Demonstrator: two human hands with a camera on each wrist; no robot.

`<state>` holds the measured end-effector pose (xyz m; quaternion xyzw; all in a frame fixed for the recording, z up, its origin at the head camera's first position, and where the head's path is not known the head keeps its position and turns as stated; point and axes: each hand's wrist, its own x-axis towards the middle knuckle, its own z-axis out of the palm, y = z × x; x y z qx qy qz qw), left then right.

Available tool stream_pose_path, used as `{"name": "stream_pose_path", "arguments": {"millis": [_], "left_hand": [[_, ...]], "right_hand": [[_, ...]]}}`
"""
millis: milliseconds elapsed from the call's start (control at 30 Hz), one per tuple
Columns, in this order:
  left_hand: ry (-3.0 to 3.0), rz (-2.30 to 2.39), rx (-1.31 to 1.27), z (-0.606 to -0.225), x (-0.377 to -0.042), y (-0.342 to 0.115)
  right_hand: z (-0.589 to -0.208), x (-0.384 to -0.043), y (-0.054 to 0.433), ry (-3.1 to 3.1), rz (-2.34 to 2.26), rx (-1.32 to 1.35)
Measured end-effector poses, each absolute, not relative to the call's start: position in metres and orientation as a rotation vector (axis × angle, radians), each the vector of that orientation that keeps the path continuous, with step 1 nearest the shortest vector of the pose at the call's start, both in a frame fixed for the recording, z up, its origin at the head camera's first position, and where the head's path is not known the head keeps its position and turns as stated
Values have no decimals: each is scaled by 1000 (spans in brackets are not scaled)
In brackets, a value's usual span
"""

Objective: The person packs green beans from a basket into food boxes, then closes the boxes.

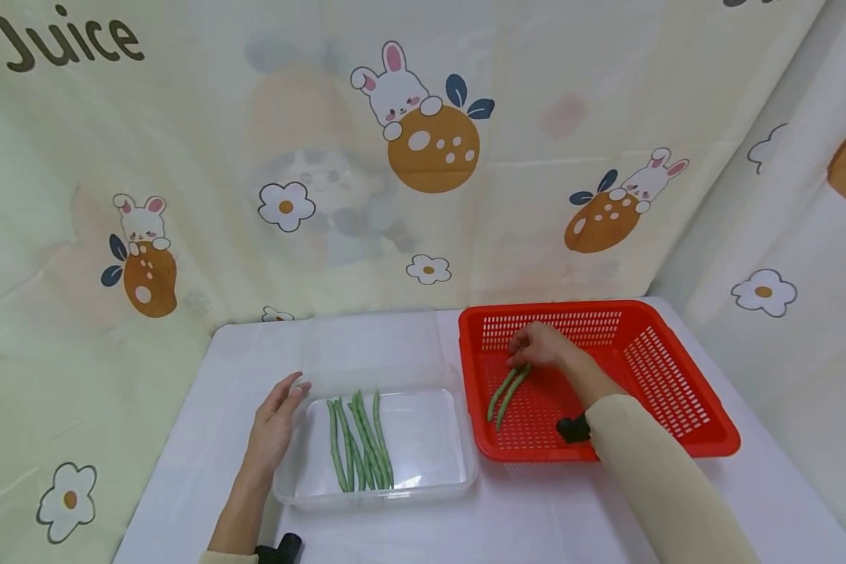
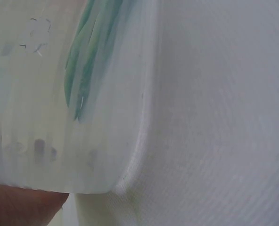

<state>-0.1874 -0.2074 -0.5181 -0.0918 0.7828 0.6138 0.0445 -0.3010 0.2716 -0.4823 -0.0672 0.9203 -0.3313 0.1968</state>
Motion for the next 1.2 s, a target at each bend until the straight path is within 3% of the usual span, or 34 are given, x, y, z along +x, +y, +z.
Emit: {"name": "stream_pose_path", "arguments": {"millis": [833,1200], "left_hand": [[2377,1915,-262,-518,-189,-207],[2386,1924,-254,-518,-189,-208]], "right_hand": [[-482,-303,271,2613,-850,-139],[-477,-303,261,2788,-546,-417]]}}
